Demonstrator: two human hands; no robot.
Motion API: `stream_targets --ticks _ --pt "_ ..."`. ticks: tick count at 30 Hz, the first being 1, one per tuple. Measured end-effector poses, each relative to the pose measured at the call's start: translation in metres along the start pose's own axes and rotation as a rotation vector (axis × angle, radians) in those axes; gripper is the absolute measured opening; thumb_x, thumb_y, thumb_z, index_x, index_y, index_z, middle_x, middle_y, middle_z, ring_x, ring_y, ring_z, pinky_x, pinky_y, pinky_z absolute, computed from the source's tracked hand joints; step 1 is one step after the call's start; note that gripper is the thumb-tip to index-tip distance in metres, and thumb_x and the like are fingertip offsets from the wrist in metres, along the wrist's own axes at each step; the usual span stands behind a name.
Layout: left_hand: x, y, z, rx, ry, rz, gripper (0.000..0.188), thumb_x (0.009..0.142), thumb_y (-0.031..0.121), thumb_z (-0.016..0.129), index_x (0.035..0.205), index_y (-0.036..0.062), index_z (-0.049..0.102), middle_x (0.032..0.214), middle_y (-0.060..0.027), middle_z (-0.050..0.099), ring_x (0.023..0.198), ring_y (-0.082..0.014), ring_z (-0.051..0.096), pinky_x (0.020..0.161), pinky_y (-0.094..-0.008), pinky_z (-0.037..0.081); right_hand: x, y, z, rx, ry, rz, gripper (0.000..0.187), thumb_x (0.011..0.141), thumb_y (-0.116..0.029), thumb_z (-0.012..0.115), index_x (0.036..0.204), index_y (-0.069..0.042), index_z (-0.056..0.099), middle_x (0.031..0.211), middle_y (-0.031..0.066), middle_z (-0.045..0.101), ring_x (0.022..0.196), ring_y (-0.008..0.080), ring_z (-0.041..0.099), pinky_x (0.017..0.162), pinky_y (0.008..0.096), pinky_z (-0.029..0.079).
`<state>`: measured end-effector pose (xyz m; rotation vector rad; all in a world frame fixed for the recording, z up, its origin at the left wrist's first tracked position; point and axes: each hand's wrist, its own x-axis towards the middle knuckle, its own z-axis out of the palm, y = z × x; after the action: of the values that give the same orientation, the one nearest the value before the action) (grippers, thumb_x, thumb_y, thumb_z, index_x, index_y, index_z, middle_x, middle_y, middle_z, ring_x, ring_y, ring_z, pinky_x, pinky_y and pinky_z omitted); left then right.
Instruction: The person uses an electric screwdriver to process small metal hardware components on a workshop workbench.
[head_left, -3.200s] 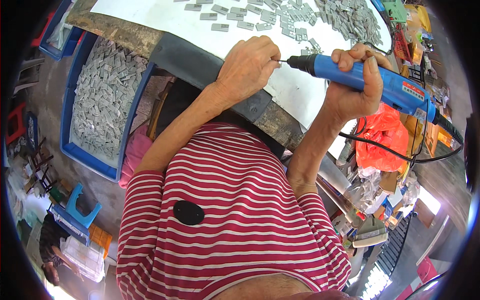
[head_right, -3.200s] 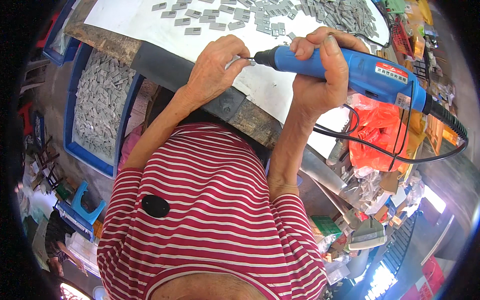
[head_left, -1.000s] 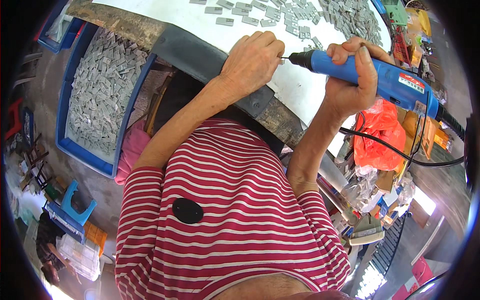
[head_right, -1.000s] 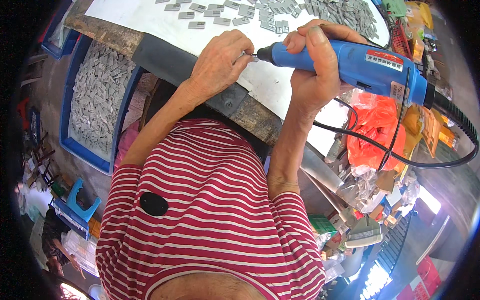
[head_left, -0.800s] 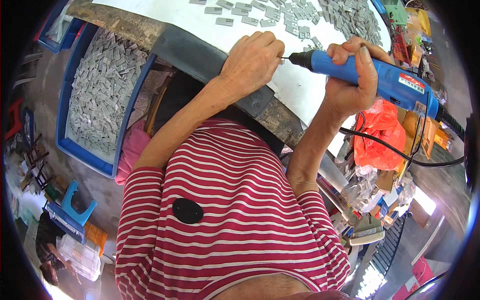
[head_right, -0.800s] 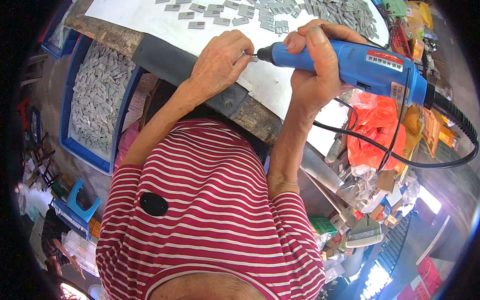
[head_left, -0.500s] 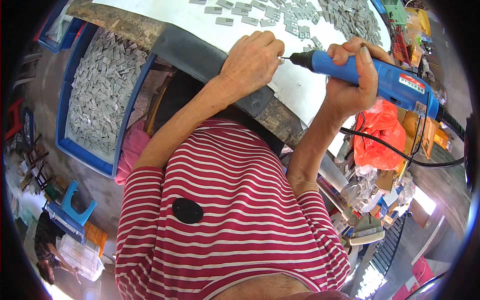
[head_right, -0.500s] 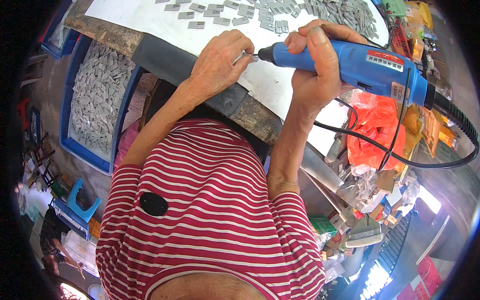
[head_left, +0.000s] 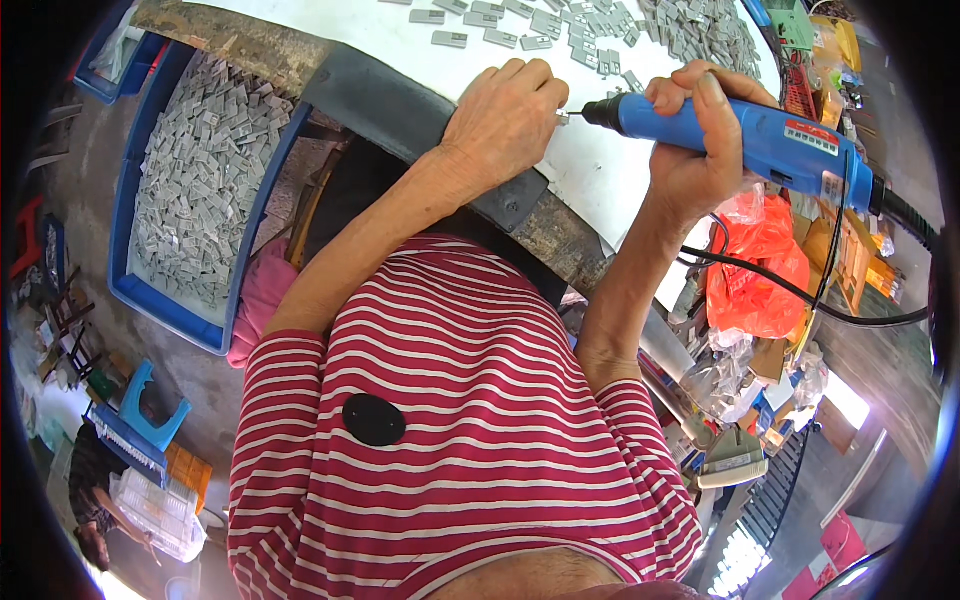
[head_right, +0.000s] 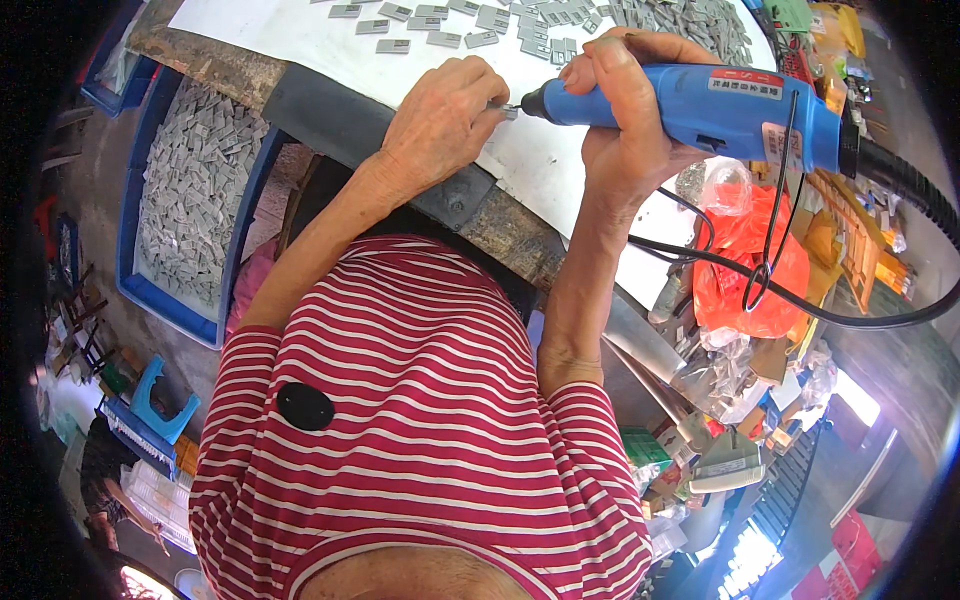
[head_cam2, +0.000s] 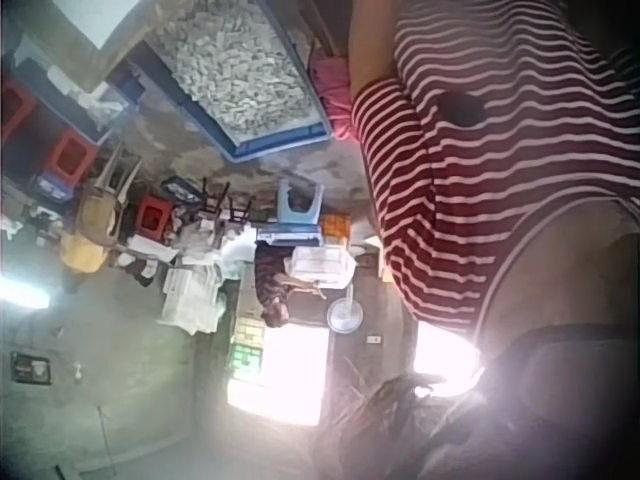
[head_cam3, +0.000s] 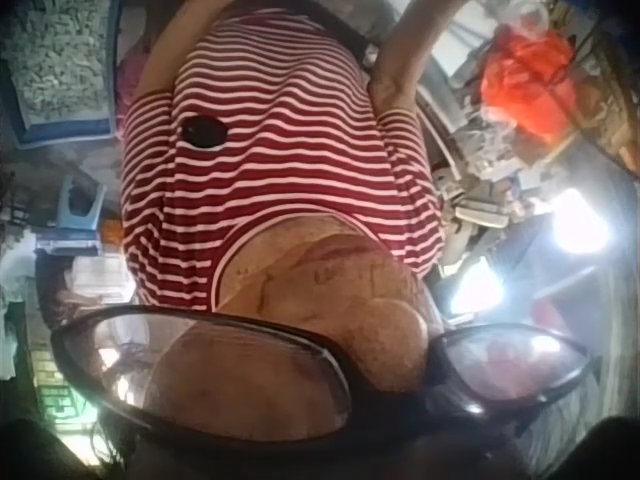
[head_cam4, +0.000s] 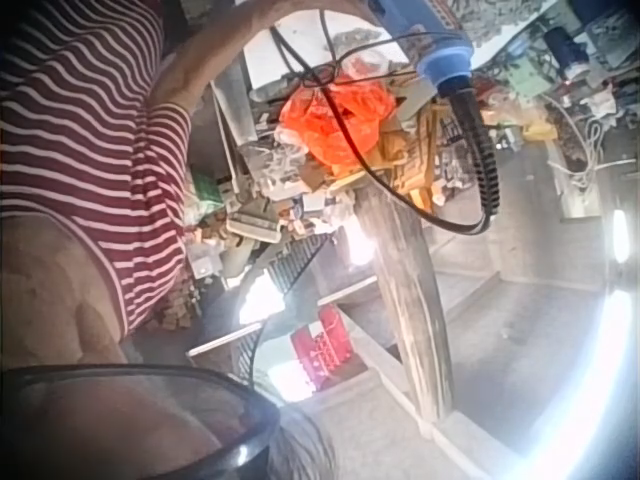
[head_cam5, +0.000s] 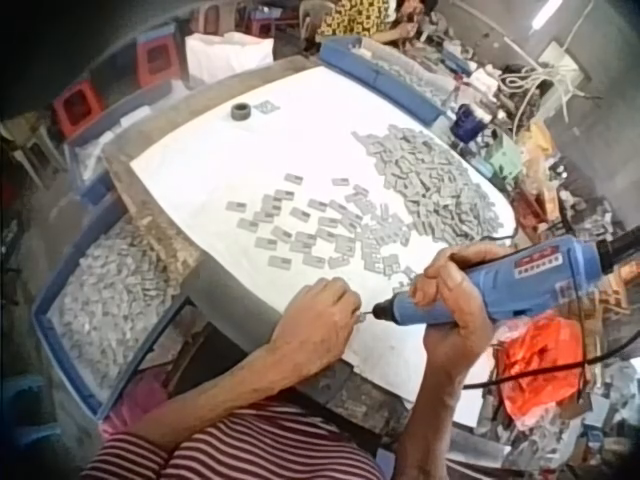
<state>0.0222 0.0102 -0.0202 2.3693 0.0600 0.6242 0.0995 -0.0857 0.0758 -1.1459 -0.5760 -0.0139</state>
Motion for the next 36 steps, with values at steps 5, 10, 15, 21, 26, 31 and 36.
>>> stream_targets --ticks 5,10,15,21,26,31,36 --pt "0.0005 0.0007 0.0007 0.003 -0.002 0.007 0.011 0.071 0.005 0.06 0.08 0.0032 0.055 0.079 -0.0081 0.051 0.075 -0.0248 0.051 0.068 -0.035 0.041 0.001 0.0024 0.0007 -0.026 0.009 0.004 0.015 0.066 0.003 0.062 0.076 0.006 0.052 0.057 0.0129 0.055 0.047 0.0187 0.055 0.05 0.0296 0.048" --pt "0.0009 -0.0001 0.002 0.012 -0.002 0.008 0.009 0.071 0.005 0.059 0.079 0.0033 0.054 0.078 -0.0074 0.051 0.075 -0.0244 0.051 0.066 -0.0348 0.041 0.0001 0.005 -0.0019 -0.061 -0.033 -0.007 0.016 0.069 0.001 0.06 0.08 0.006 0.05 0.063 0.0166 0.055 0.047 0.0194 0.052 0.051 0.033 0.047" --pt "0.0011 0.0001 0.0021 0.008 0.001 0.006 0.009 0.071 0.005 0.059 0.079 0.0037 0.055 0.077 -0.0072 0.051 0.075 -0.0244 0.052 0.066 -0.0348 0.041 0.0014 0.0059 0.0023 -0.021 0.0 -0.01 0.016 0.066 0.003 0.062 0.076 0.006 0.051 0.057 0.0129 0.054 0.046 0.0182 0.054 0.049 0.03 0.048" --pt "0.0012 -0.0003 0.002 0.01 0.004 0.001 0.008 0.071 0.005 0.059 0.078 0.0038 0.055 0.077 -0.0071 0.052 0.075 -0.0244 0.052 0.065 -0.0349 0.041 0.0005 0.0066 0.0035 -0.021 -0.01 -0.007 0.016 0.066 0.003 0.062 0.077 0.007 0.051 0.057 0.0131 0.054 0.045 0.0183 0.054 0.048 0.0303 0.048" --pt "0.0017 0.0009 0.0019 0.002 0.009 0.002 0.009 0.07 0.005 0.059 0.078 0.0037 0.055 0.076 -0.0071 0.052 0.075 -0.0245 0.052 0.065 -0.0349 0.04 -0.0001 0.0074 0.0048 -0.011 0.004 -0.011 0.016 0.066 0.003 0.062 0.077 0.007 0.052 0.056 0.0133 0.054 0.045 0.0184 0.054 0.048 0.0298 0.048" --pt "0.001 -0.0001 0.0037 -0.034 0.011 0.0 0.009 0.071 0.004 0.06 0.079 0.0023 0.056 0.077 -0.0083 0.053 0.076 -0.0255 0.053 0.067 -0.0354 0.042 -0.0001 0.007 -0.0007 -0.135 -0.124 -0.033 0.016 0.071 0.002 0.058 0.084 0.007 0.049 0.068 0.0194 0.056 0.049 0.0196 0.052 0.053 0.0351 0.048" --pt "0.0041 -0.0004 0.0037 -0.087 -0.021 -0.024 0.009 0.071 0.003 0.059 0.08 0.0004 0.056 0.076 -0.0105 0.053 0.072 -0.0275 0.054 0.065 -0.0351 0.045 -0.001 0.0065 0.0009 -0.183 -0.129 -0.035 0.017 0.071 0.002 0.057 0.084 0.007 0.049 0.068 0.0196 0.056 0.049 0.02 0.053 0.053 0.0337 0.048"
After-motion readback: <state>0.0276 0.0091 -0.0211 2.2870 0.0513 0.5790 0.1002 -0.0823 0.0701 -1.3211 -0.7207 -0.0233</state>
